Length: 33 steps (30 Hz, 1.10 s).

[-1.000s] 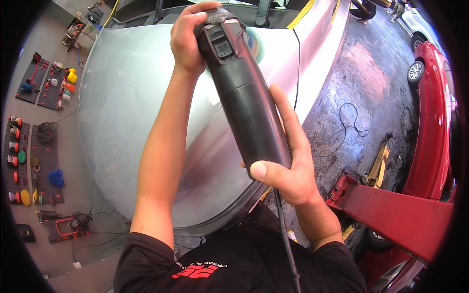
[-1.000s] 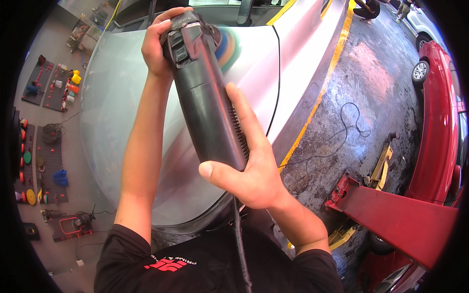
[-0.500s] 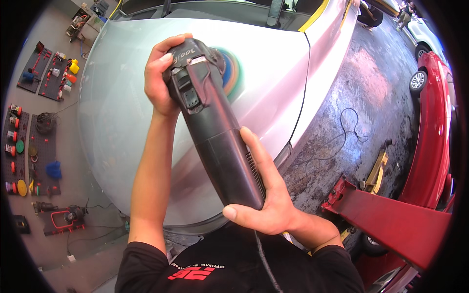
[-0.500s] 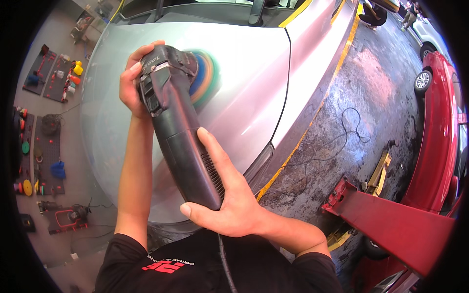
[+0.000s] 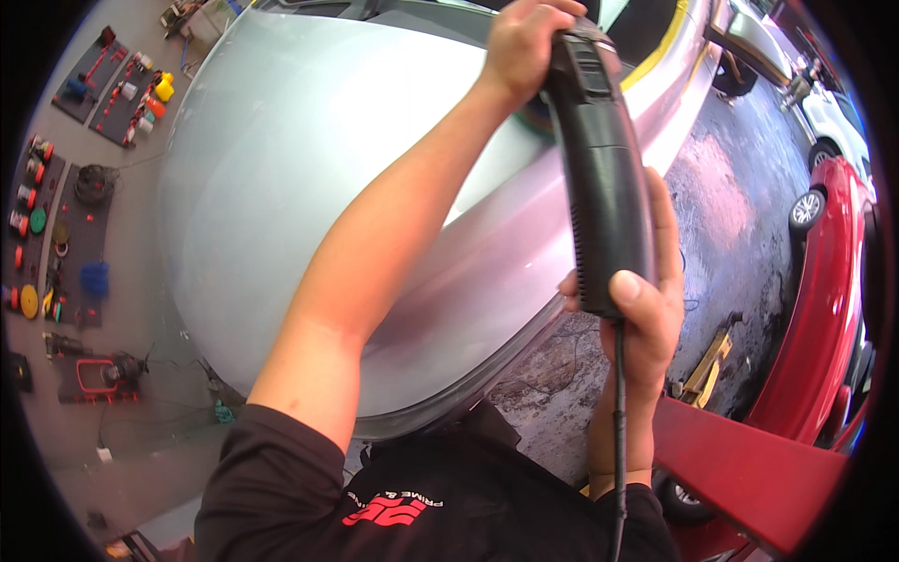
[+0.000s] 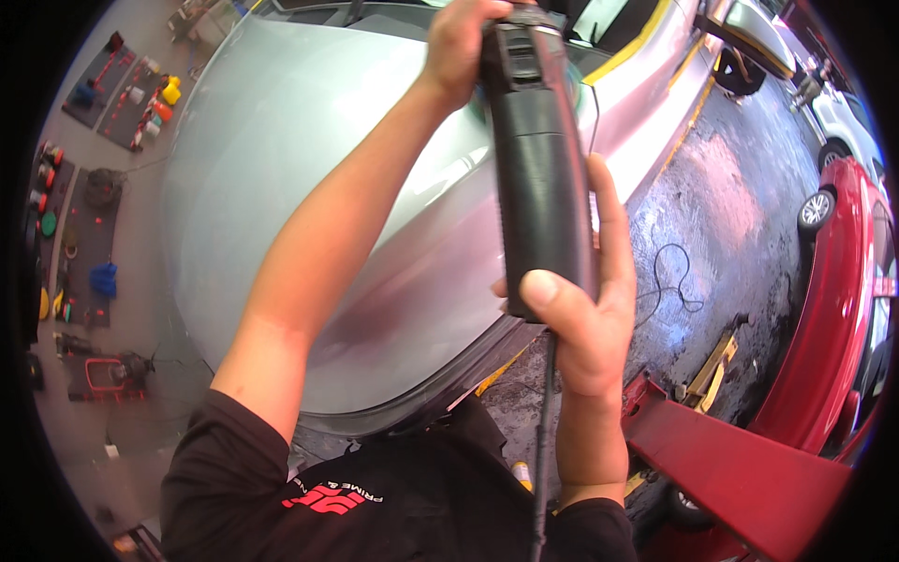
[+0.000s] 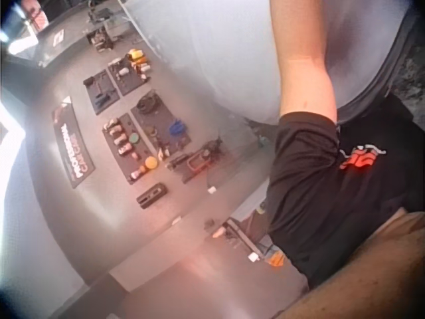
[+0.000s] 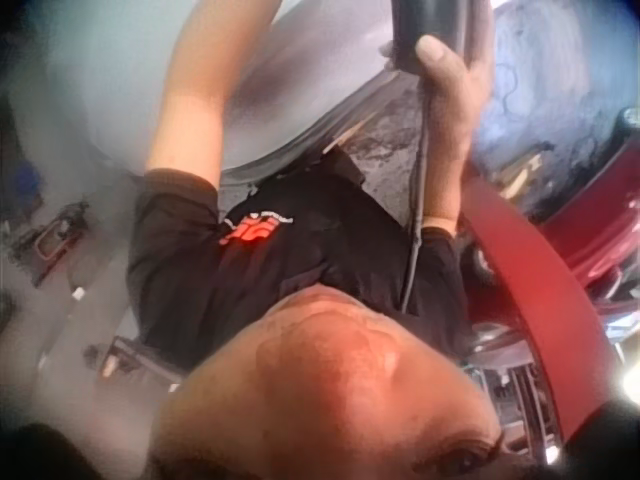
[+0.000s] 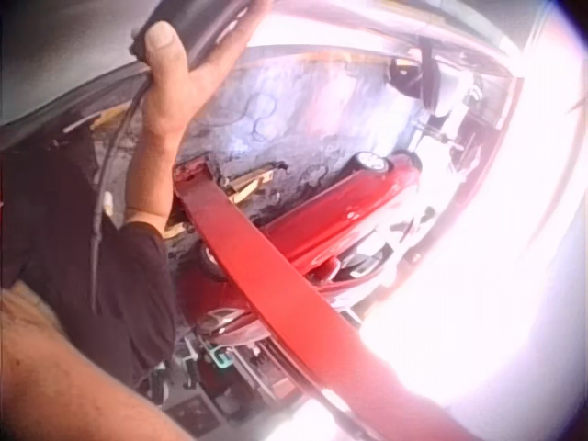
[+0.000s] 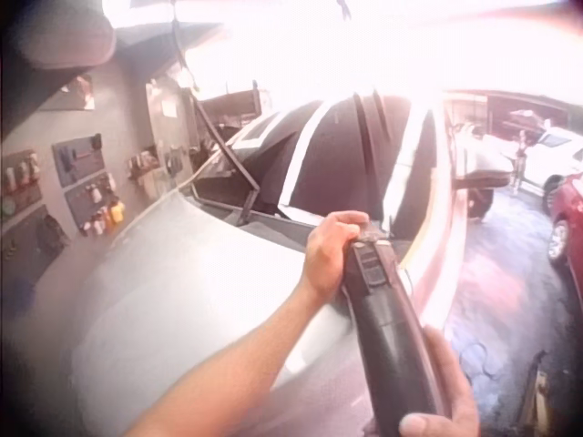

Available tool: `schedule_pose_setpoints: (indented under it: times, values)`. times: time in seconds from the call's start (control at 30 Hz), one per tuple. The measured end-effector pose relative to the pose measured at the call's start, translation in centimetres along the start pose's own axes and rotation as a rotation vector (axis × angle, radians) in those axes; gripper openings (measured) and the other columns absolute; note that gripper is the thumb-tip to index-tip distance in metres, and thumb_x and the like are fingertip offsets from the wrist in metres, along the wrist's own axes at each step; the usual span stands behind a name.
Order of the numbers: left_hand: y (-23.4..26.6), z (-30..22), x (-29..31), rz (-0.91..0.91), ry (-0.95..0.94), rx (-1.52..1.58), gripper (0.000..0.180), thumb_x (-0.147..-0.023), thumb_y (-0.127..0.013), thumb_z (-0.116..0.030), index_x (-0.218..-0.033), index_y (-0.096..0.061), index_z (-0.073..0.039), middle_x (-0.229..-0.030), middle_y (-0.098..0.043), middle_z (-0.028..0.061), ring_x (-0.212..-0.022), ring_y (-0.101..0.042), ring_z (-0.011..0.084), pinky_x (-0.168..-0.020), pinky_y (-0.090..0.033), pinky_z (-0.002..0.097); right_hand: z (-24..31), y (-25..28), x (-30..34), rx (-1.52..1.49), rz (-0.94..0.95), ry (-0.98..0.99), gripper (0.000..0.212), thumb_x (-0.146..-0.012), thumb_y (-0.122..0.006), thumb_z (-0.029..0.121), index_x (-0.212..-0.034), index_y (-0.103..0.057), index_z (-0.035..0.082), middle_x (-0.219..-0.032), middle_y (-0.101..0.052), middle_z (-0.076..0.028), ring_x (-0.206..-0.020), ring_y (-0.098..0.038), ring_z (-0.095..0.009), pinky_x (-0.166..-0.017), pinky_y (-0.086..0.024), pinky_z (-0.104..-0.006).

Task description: The person uses a rotary polisher with a green pad to polish the hood of a silver car in a garage. They move the polisher across the surface, then stop to remove the pad, rinse it under a faucet, and reattach it before continuing.

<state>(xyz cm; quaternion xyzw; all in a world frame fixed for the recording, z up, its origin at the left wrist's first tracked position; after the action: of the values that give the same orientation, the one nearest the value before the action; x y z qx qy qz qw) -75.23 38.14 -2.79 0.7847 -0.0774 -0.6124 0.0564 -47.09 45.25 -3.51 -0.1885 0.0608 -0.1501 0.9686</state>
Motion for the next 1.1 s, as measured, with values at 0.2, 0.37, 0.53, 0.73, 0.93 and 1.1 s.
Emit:
schedule_pose_setpoints:
  times: [0.2, 0.37, 0.53, 0.73, 0.93, 1.1]
  values:
    - [1.1, -1.7, 0.6, -0.034, 0.614, 0.460, 0.035, -0.096, -0.056, -0.021, -0.112, -0.073, 0.006, -0.110, -0.073, 0.0151, -0.101, -0.069, 0.0235, -0.092, -0.053, 0.0329, -0.5, -0.4, 0.9, 0.025, 0.037, -0.005, 0.115, -0.074, -0.082, 0.028, -0.167, -0.021, -0.002, -0.119, -0.067, -0.024, -0.077, -0.075, -0.026, -0.067, -0.064, -0.0344]
    - [7.1, -2.1, 3.4, -0.059, 0.761, 0.513, 0.038, -0.093, -0.061, -0.022, -0.117, -0.071, 0.004, -0.113, -0.073, 0.0154, -0.104, -0.068, 0.0221, -0.095, -0.053, 0.0321, -2.7, -2.8, 2.2, -0.030, 0.138, -0.091, 0.118, -0.073, -0.082, 0.025, -0.169, -0.019, 0.000, -0.121, -0.067, -0.023, -0.079, -0.075, -0.026, -0.068, -0.064, -0.0348]
    - [12.7, -6.6, 5.7, -0.042, 0.822, 0.482, 0.045, -0.094, -0.050, -0.022, -0.125, -0.070, 0.004, -0.118, -0.072, 0.0132, -0.105, -0.068, 0.0198, -0.098, -0.052, 0.0323, -5.0, -5.8, 5.8, -0.009, 0.158, -0.128, 0.123, -0.072, -0.084, 0.031, -0.170, -0.015, 0.002, -0.127, -0.064, -0.027, -0.076, -0.074, -0.026, -0.063, -0.062, -0.0346]
    - [19.1, -11.4, 9.4, -0.072, 0.817, 0.303, 0.052, -0.094, -0.046, -0.027, -0.128, -0.067, 0.008, -0.122, -0.071, 0.0170, -0.110, -0.067, 0.0230, -0.103, -0.051, 0.0349, -7.2, -6.9, 10.0, 0.000, 0.358, -0.252, 0.125, -0.075, -0.085, 0.022, -0.171, -0.008, 0.002, -0.150, -0.049, -0.027, -0.118, -0.061, -0.030, -0.093, -0.055, -0.0394]
    - [25.0, -14.2, 12.8, -0.236, 0.882, 0.310, 0.050, -0.090, -0.052, -0.025, -0.126, -0.067, 0.006, -0.117, -0.070, 0.0163, -0.107, -0.066, 0.0234, -0.100, -0.051, 0.0348, -7.8, -9.4, 10.6, 0.036, 0.659, -0.342, 0.118, -0.085, -0.084, 0.025, -0.170, -0.007, -0.004, -0.169, -0.026, -0.026, -0.159, -0.026, -0.032, -0.128, -0.022, -0.0421]
    - [28.6, -16.9, 16.4, -0.389, 0.849, 0.284, 0.048, -0.089, -0.054, -0.021, -0.127, -0.068, 0.005, -0.122, -0.070, 0.0159, -0.114, -0.065, 0.0232, -0.105, -0.051, 0.0366, -9.8, -13.3, 8.3, 0.132, 0.762, -0.537, 0.117, -0.090, -0.082, 0.037, -0.169, -0.007, -0.006, -0.166, -0.030, -0.030, -0.157, -0.030, -0.035, -0.128, -0.024, -0.0416]
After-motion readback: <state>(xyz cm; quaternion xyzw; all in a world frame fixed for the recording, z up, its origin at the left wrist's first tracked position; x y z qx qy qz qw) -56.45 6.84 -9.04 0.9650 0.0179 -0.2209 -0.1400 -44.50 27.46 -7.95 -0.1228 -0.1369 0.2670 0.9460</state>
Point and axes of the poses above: each hand's wrist, its own x-axis away from the middle knuckle, its own y-axis out of the back of the hand, z = x × y, the point moved 4 cm from there along -x, towards the middle knuckle
